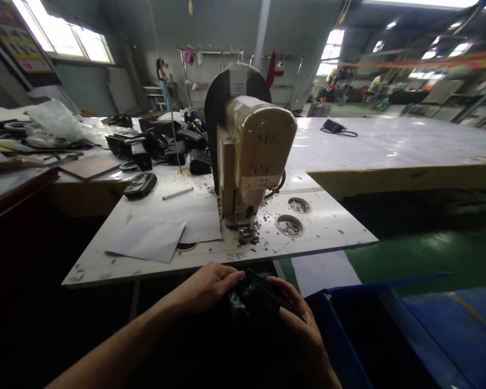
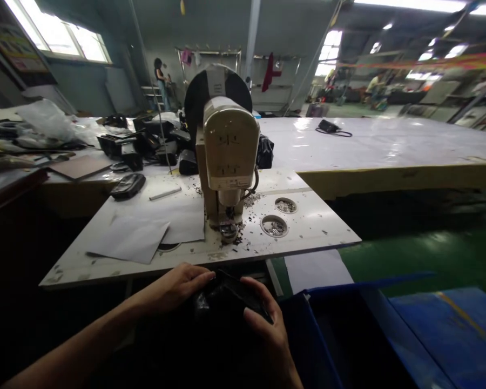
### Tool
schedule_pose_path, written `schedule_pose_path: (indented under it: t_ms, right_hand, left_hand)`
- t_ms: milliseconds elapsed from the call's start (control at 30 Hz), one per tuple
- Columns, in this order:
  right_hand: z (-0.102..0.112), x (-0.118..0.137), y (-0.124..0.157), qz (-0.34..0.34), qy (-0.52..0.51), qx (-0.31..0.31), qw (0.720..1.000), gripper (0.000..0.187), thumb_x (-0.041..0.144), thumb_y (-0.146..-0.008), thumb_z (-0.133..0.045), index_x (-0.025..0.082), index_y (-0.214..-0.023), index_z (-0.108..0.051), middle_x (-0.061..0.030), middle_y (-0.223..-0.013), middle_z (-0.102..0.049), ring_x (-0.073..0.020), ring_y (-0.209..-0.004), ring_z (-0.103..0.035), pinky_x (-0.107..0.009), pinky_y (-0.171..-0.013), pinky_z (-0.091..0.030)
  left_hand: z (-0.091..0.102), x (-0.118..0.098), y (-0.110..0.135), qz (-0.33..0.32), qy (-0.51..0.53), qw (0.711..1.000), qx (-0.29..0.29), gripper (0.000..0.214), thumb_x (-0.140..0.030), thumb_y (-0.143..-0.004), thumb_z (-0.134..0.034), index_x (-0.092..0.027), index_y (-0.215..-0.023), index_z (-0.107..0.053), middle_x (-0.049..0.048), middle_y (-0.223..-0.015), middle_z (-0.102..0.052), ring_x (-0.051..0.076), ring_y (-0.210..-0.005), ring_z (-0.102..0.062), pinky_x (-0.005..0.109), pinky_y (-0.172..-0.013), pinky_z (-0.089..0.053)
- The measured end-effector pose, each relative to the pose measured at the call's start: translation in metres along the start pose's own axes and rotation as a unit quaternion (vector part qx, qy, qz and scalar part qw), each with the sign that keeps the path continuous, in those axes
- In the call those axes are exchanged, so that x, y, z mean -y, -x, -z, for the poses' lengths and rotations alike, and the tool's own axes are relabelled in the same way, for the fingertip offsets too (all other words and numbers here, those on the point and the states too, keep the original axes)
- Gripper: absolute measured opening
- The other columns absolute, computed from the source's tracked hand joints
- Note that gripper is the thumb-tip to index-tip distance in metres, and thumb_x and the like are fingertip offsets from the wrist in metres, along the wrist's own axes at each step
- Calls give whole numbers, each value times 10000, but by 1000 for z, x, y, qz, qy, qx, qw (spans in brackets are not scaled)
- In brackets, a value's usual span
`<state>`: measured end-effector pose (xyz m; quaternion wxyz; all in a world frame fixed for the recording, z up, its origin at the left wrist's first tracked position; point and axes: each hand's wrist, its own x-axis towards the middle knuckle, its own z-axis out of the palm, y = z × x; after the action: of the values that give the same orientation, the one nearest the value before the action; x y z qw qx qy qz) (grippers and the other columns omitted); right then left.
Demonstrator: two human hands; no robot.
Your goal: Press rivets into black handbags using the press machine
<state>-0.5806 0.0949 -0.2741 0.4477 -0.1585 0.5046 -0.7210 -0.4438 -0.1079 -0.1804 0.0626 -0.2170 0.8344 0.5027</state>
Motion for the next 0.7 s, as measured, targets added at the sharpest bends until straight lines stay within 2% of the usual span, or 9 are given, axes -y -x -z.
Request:
schedule_pose_path:
  t_ms: [67,133,200,267,333,400,467,600,700]
  right_hand:
    - [-1,-5,-2,-16,-12,2,1000,602,478,-749,-809,276,-1295,-657,-88,-1313,-685,-361,-1180,-625,-446,-1003,-497]
    - [1,-9,-5,-46,-46,18,998,622,629,-839,-704,292,-1355,-629,-88,-1405,-634,-370,-1271,-584,-480,-1067,-470]
    - [6,-8,-10,-92,-99,58,989,703,771,-913,-506,290,-1418,-596,-93,-1446,-600,-365,-1326,-552,-505,-1112,-441]
    - [9,-5,-16,-135,-107,110,979,682,740,-959,-474,262,-1430,-599,-97,-1403,-622,-336,-1312,-561,-475,-1117,-432]
    - [10,-1,-23,-172,-55,156,971,546,578,-943,-663,239,-1370,-652,-83,-1278,-682,-285,-1196,-616,-388,-1025,-475]
    - [7,2,-30,-209,7,200,957,470,463,-877,-803,216,-1267,-714,-55,-1095,-717,-212,-985,-642,-286,-844,-489]
    - [2,3,-35,-231,39,233,944,469,517,-834,-845,176,-1144,-758,-27,-897,-682,-142,-763,-573,-221,-666,-419]
    - [-9,-1,-42,-197,35,200,959,530,641,-830,-796,118,-905,-754,16,-687,-529,-75,-583,-375,-199,-532,-262]
    - [-12,-7,-47,-170,8,170,971,524,638,-842,-785,120,-817,-707,15,-669,-509,-79,-578,-364,-212,-532,-251]
  left_hand:
    - [4,0,-6,5,-37,999,-3,537,-584,-1031,-390,-171,-730,-556,-25,-654,-482,126,-618,-431,245,-554,-310]
    - [9,1,-9,7,-68,998,1,516,-558,-1025,-402,-178,-686,-490,-29,-630,-443,122,-608,-401,251,-545,-278]
    - [14,3,-11,19,-75,997,23,513,-564,-1011,-415,-184,-670,-461,-34,-608,-408,119,-583,-373,258,-526,-257]
    - [19,3,-12,36,-74,995,50,508,-576,-998,-430,-189,-671,-462,-42,-597,-380,115,-560,-344,261,-507,-248]
    - [22,3,-13,51,-77,993,72,502,-579,-992,-435,-192,-676,-479,-46,-588,-374,114,-543,-333,263,-491,-245]
    - [24,2,-15,56,-87,991,85,494,-565,-989,-447,-190,-672,-494,-45,-586,-389,114,-544,-347,262,-489,-251]
    - [24,2,-18,55,-94,990,93,486,-548,-987,-462,-187,-666,-514,-44,-583,-405,116,-549,-364,260,-492,-257]
    - [27,0,-23,53,-108,990,70,464,-513,-990,-492,-180,-697,-630,-35,-608,-523,126,-576,-467,258,-533,-321]
    - [31,-8,-20,-14,-132,991,-15,318,-427,-1014,-516,-228,-987,-762,-5,-906,-738,178,-844,-662,272,-768,-465]
